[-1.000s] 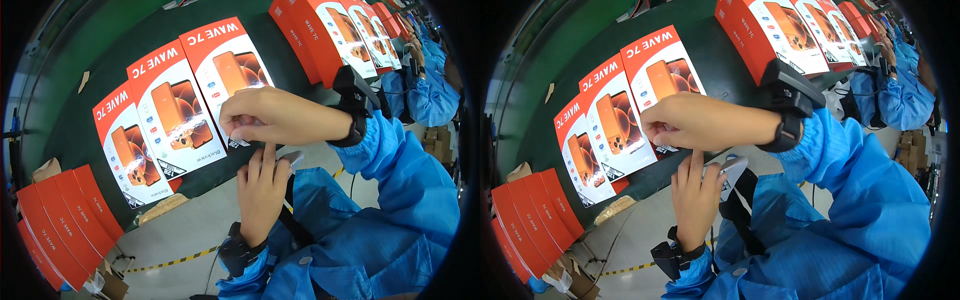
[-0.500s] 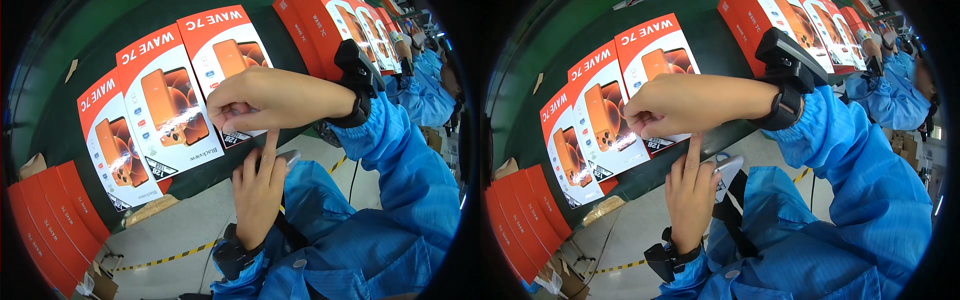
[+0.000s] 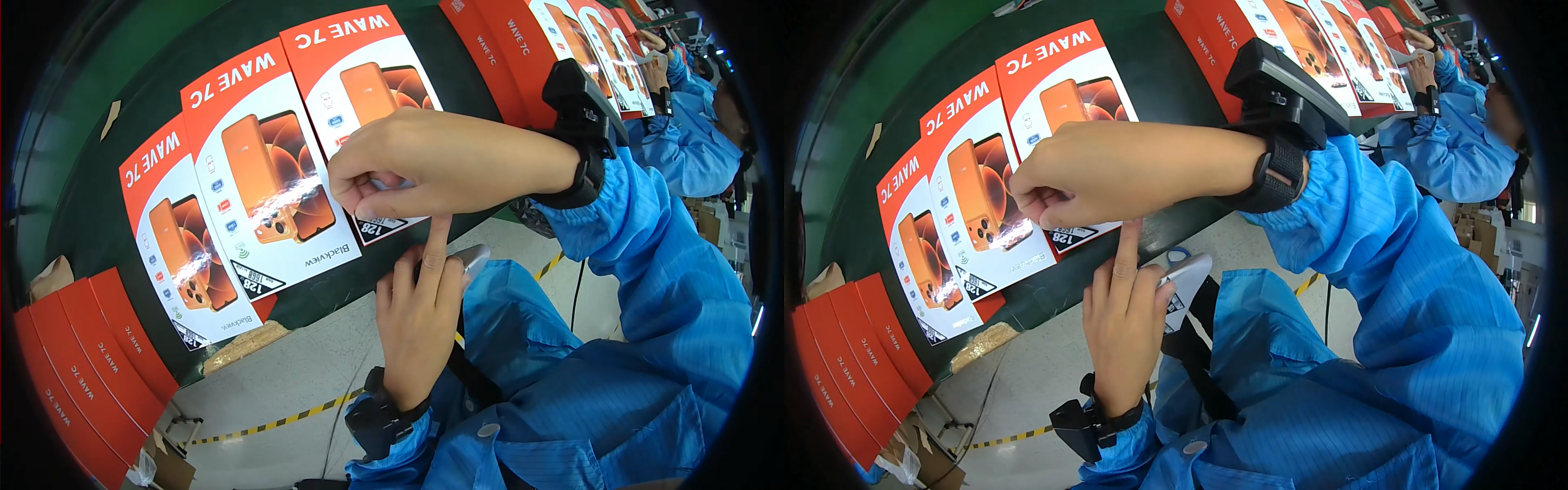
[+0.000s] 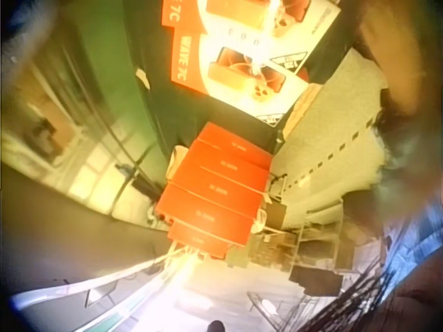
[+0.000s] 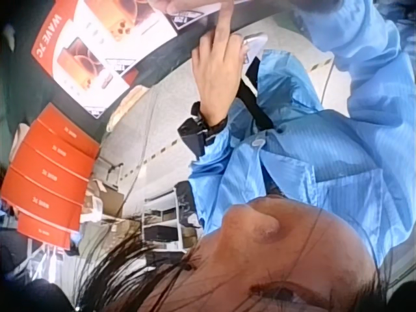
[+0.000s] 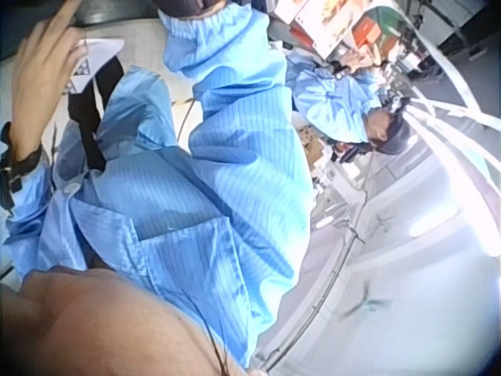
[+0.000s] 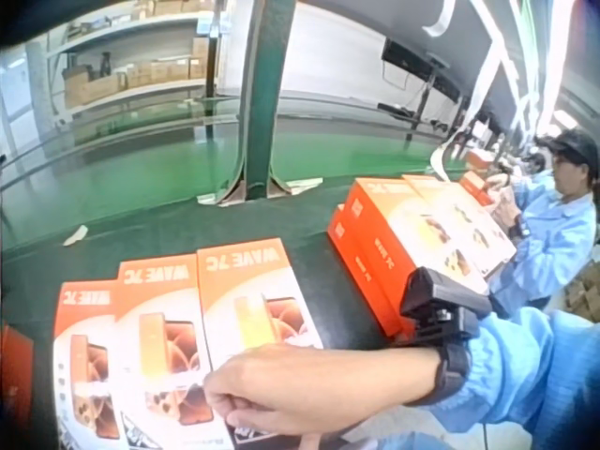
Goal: The worker is peeling stickers from a sheet and applying them to the back of smartphone boxes on a production line.
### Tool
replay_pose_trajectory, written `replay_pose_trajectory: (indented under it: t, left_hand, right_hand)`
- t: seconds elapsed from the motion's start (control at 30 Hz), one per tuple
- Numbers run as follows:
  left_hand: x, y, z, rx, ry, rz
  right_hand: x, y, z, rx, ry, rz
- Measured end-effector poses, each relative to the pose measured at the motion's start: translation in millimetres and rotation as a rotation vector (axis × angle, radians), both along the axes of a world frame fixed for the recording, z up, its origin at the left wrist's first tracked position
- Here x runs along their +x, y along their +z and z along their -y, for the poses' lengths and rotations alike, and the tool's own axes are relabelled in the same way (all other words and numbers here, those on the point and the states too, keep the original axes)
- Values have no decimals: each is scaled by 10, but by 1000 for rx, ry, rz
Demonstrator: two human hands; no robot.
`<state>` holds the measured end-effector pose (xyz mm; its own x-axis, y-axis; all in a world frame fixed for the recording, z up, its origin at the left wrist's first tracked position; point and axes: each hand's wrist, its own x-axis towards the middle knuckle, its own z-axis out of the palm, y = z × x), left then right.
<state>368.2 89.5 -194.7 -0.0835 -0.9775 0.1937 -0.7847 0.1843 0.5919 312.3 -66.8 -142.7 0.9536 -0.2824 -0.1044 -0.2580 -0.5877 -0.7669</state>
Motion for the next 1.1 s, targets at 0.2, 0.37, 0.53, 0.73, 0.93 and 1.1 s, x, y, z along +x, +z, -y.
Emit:
replay_pose_trajectory:
  t: [0.2, 0.37, 0.53, 0.73, 0.93, 1.1]
  left_hand:
    - [-2, -29, -8, -9, 11, -3]
    - [-4, -21, -1, -13, 3, -12]
    - [-7, -42, -11, -17, 8, -19]
    - [-12, -21, -2, -6, 16, -38]
    - [-15, -33, 4, -1, 14, -40]
    - [-14, -24, 5, -4, 20, -52]
  right_hand:
    - [-6, 85, -3, 103, -10, -40]
    - [-13, 24, 0, 70, -21, 5]
    - [9, -35, -3, 6, -45, 132]
    - [-5, 74, 18, 134, -5, -28]
    - [-6, -3, 11, 71, -11, 19]
    - [1, 44, 17, 82, -9, -14]
